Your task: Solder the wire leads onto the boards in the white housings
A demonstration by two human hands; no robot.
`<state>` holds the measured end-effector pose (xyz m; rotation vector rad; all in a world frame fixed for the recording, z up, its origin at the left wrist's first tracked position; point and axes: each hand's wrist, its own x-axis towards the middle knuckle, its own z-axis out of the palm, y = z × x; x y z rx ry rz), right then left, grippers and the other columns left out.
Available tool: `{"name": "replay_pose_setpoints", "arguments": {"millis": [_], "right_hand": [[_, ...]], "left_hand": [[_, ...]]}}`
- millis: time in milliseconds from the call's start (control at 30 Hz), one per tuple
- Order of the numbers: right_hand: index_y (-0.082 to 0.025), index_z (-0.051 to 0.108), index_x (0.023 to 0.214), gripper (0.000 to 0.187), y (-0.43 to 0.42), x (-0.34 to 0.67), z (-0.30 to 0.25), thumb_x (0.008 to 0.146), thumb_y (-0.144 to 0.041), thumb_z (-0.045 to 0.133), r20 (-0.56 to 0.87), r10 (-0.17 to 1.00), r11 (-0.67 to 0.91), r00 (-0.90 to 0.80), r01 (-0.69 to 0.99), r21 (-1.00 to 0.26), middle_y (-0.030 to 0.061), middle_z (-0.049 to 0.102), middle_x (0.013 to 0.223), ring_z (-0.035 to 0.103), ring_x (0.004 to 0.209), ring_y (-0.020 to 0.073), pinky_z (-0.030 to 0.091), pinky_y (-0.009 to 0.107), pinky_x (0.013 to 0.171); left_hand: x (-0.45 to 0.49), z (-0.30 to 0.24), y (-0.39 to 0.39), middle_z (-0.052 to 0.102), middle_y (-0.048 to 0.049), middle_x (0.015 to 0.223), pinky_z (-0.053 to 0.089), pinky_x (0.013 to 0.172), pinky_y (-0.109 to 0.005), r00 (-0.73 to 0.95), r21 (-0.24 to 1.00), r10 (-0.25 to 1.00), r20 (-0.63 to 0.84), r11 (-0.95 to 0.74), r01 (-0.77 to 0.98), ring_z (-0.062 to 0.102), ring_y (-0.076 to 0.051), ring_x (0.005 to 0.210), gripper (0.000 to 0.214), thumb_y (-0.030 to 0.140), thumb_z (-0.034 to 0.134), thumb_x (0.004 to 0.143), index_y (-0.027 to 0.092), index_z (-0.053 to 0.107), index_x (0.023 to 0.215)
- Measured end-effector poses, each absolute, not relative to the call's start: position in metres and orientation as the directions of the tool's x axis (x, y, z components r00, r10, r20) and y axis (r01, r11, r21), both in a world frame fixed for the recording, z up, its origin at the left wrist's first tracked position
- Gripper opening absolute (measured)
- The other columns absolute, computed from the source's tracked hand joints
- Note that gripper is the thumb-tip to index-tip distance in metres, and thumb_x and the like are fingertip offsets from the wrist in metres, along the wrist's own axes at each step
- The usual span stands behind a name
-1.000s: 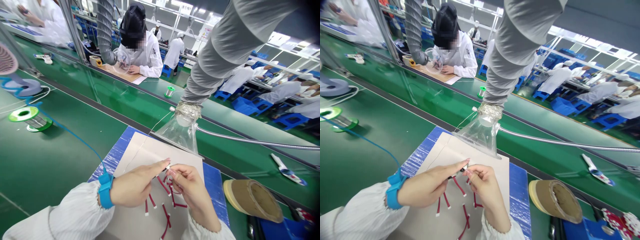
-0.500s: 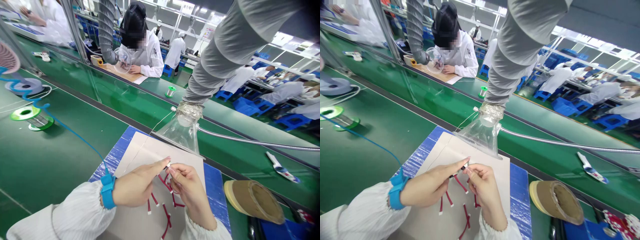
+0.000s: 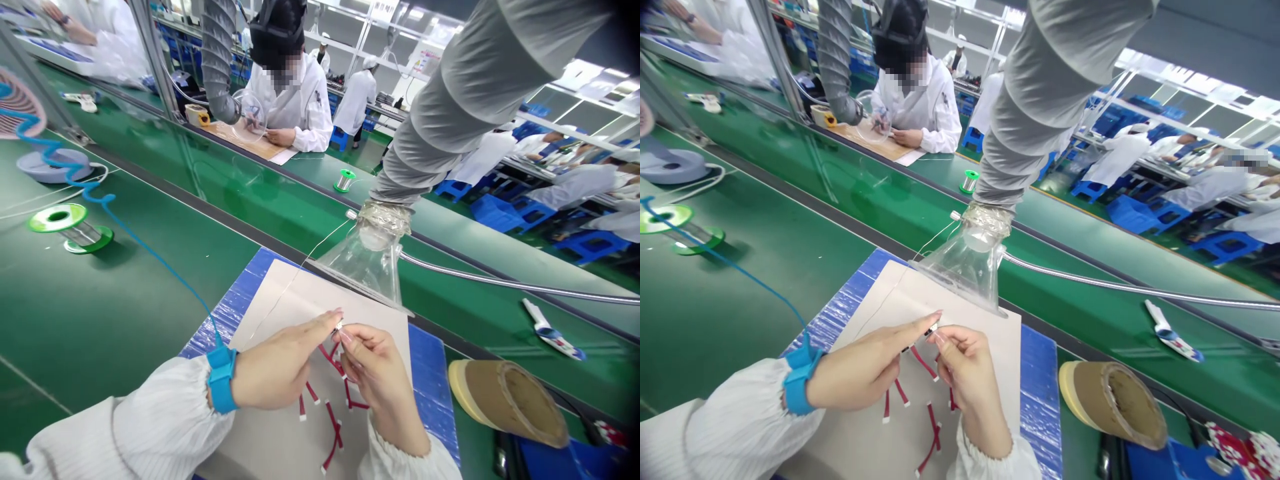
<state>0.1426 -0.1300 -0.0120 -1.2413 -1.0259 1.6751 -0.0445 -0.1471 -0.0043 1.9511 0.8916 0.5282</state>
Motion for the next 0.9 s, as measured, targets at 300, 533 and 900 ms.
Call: {"name": "replay_pose_setpoints", "arguments": {"millis": [300,533,900], "right_hand": [[-0.015,0.072,0.064,0.039,-0.128,0.148,-0.009,0.055,-0.05,0.086,-0.326,0.92,-0.355,-0.219,-0.106,-0.929,-0.0022,0.049,0.04,0.029,0.031,0.0031,0.02,0.019,0.032],[-0.014,0.072,0.063,0.038,-0.127,0.151,-0.009,0.055,-0.049,0.087,-0.321,0.916,-0.347,-0.24,-0.078,-0.934,0.0,0.054,0.046,0.03,0.03,0.0025,0.02,0.018,0.032],[-0.016,0.067,0.07,0.05,-0.128,0.148,-0.014,0.064,-0.065,0.074,-0.276,0.934,-0.26,-0.225,0.095,-0.961,-0.0061,0.041,0.041,0.027,0.033,0.0053,0.024,0.023,0.035]], "left_hand": [[-0.047,-0.007,-0.145,0.022,-0.0101,0.161,0.03,0.12,-0.049,0.671,0.856,0.74,0.051,-0.379,0.353,0.027,-0.024,0.147,0.088,-0.006,0.039,0.074,0.02,0.015,0.155],[-0.052,0.002,-0.14,0.031,-0.0125,0.158,0.034,0.118,-0.047,0.71,0.856,0.704,0.001,-0.368,0.363,0.034,-0.025,0.144,0.084,-0.004,0.039,0.075,0.018,0.019,0.154],[-0.047,-0.004,-0.143,0.023,-0.0107,0.161,0.028,0.121,-0.048,0.657,0.865,0.752,0.049,-0.36,0.348,0.026,-0.023,0.147,0.085,-0.006,0.037,0.073,0.017,0.02,0.153]]}}
